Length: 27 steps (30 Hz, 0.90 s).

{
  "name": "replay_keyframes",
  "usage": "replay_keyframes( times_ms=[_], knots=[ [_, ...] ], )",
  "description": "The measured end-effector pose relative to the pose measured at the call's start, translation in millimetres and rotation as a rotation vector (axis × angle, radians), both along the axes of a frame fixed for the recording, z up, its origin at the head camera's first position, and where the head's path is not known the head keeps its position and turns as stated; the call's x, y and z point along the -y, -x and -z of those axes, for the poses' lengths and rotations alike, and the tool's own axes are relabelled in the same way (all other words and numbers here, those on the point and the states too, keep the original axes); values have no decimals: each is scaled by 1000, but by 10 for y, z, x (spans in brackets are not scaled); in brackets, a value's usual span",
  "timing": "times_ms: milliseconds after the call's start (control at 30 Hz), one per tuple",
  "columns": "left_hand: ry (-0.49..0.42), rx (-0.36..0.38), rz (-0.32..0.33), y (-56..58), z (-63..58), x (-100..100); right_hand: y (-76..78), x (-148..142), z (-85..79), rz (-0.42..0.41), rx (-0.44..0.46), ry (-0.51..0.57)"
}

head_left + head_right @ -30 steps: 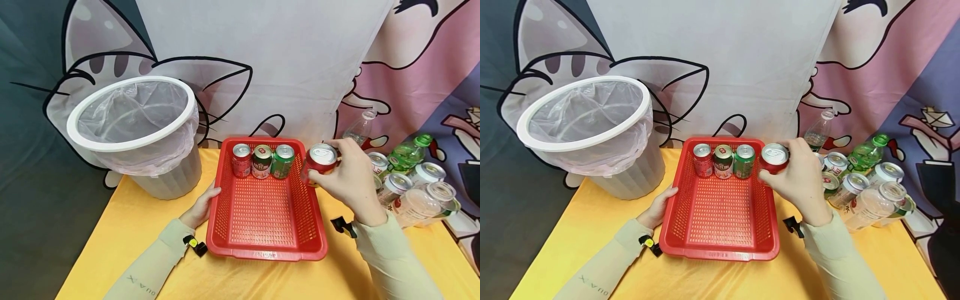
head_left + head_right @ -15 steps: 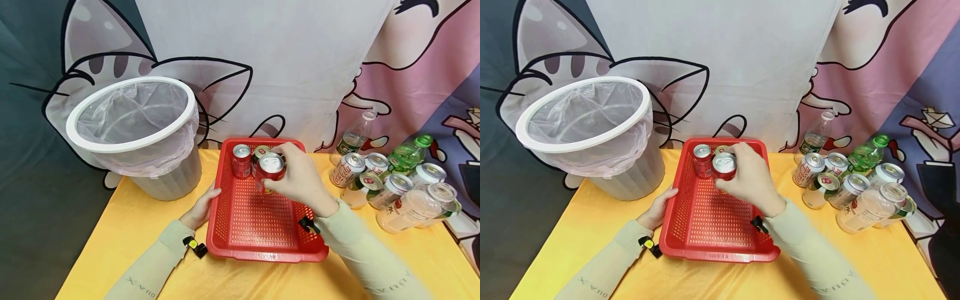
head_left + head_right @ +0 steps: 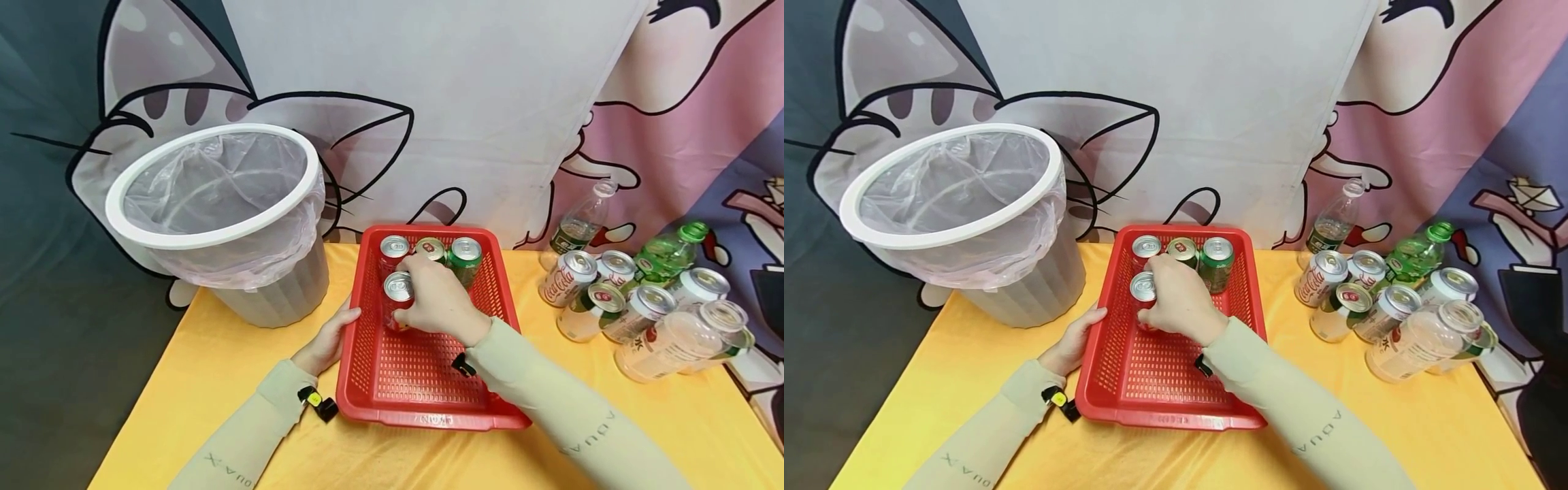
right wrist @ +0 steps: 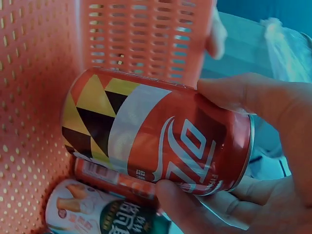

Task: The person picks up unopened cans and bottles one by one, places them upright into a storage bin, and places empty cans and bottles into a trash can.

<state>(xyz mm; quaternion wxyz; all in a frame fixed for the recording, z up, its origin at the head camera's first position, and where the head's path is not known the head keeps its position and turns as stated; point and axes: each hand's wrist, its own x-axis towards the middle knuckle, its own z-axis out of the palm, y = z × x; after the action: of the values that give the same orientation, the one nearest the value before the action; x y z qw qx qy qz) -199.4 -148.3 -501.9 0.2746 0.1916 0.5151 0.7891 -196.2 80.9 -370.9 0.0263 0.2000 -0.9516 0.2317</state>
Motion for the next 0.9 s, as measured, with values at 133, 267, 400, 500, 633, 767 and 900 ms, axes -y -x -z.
replay_keyframes(
  times_ms=[133,267,400,500,633,767,900],
  knots=[
    [19,6,-6,-2,-8,-19,40,54,53,-4,-14,-26],
    [29,2,-14,-2,-12,-33,68,89,100,-10,-25,-39],
    [28,-11,1,0,-10,-34,87,113,140,-4,-22,-37],
    [26,-13,9,3,-3,-27,107,128,172,8,-18,-41],
    [33,-13,-3,6,-8,-18,145,144,210,16,-21,-43],
    [41,-15,-17,4,-15,-11,171,150,235,32,-22,-37],
    [36,-14,-22,5,-9,-13,180,147,246,66,-13,-28]
  ],
)
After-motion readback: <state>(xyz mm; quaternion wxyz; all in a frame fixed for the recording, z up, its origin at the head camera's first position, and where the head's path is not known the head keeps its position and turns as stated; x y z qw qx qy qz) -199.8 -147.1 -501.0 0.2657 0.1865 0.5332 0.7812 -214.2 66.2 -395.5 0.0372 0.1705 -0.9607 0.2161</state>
